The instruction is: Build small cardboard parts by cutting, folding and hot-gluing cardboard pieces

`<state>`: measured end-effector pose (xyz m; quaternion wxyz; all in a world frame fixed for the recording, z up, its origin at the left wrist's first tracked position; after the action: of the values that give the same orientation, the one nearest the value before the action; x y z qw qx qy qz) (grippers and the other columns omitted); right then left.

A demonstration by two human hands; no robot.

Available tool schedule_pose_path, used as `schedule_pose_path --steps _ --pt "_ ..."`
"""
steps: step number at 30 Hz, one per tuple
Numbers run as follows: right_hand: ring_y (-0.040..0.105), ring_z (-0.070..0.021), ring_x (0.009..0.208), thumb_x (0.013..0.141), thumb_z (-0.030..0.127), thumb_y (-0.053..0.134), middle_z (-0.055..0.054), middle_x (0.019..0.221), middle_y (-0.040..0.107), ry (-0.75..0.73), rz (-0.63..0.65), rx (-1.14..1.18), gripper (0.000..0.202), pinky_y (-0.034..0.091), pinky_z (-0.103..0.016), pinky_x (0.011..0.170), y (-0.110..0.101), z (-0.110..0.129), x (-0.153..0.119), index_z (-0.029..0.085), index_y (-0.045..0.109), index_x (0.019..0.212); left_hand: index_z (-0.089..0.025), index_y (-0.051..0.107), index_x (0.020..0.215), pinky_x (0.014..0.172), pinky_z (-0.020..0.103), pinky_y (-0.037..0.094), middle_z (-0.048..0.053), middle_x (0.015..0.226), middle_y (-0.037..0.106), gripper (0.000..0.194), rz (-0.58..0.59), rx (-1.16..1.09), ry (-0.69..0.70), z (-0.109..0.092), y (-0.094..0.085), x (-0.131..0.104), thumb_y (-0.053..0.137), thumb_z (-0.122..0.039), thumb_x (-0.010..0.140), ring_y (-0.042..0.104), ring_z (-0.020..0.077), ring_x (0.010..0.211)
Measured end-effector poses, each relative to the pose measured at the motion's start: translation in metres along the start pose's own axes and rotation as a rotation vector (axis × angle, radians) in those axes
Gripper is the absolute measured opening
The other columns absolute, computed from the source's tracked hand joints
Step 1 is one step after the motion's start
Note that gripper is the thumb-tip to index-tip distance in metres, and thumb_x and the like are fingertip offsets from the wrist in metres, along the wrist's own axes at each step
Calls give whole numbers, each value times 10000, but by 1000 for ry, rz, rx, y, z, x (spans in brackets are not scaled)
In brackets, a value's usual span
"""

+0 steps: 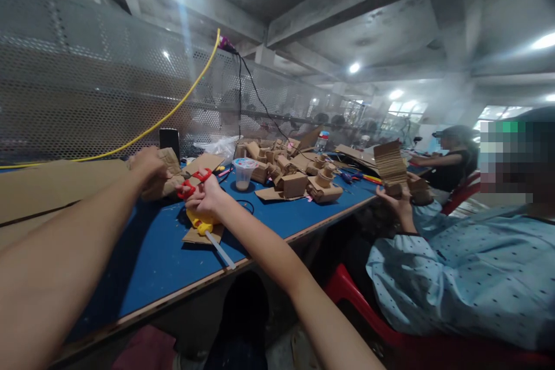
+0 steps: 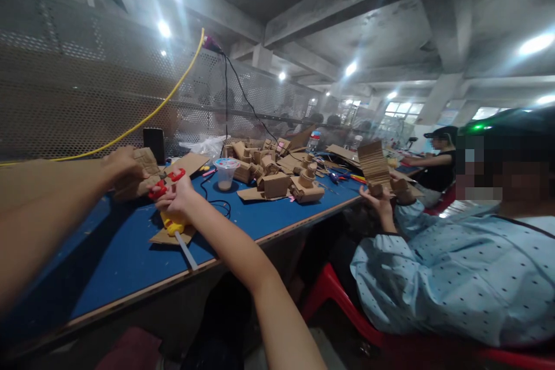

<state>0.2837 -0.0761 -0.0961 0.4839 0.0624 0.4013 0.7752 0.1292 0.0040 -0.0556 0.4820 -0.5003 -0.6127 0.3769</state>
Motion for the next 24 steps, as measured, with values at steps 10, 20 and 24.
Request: schedule_pose_path --steps 10,20,24 --pt "313 -89 316 1000 599 95 47 429 451 -5 44 -154 702 296 -165 312 -13 10 4 133 590 822 -166 580 1236 903 452 543 99 1243 606 376 -84 -41 -30 7 10 6 626 -372 925 620 244 1086" --pt "550 -191 572 839 781 -114 -147 819 705 -74 205 -582 936 463 -292 494 -1 7 2 154 574 937 -161 576 1244 905 458 545 103 1253 602 367 -99 16 -16 4 13 4 611 -357 936 622 238 1078" --pt "502 -159 569 842 815 -40 -133 806 684 -230 126 -750 922 391 -239 459 -9 34 -12 140 585 907 -165 579 1239 889 439 551 98 1236 609 363 -88 72 3 0 21 10 619 -357 932 627 235 1068"
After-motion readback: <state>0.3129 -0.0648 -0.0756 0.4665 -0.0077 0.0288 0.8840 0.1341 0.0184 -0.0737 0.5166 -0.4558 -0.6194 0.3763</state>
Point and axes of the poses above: each hand's wrist, its own x-axis towards the middle knuckle, its own y-axis out of the palm, z = x × y, the point moved 1 cm from there along x, towards the middle knuckle
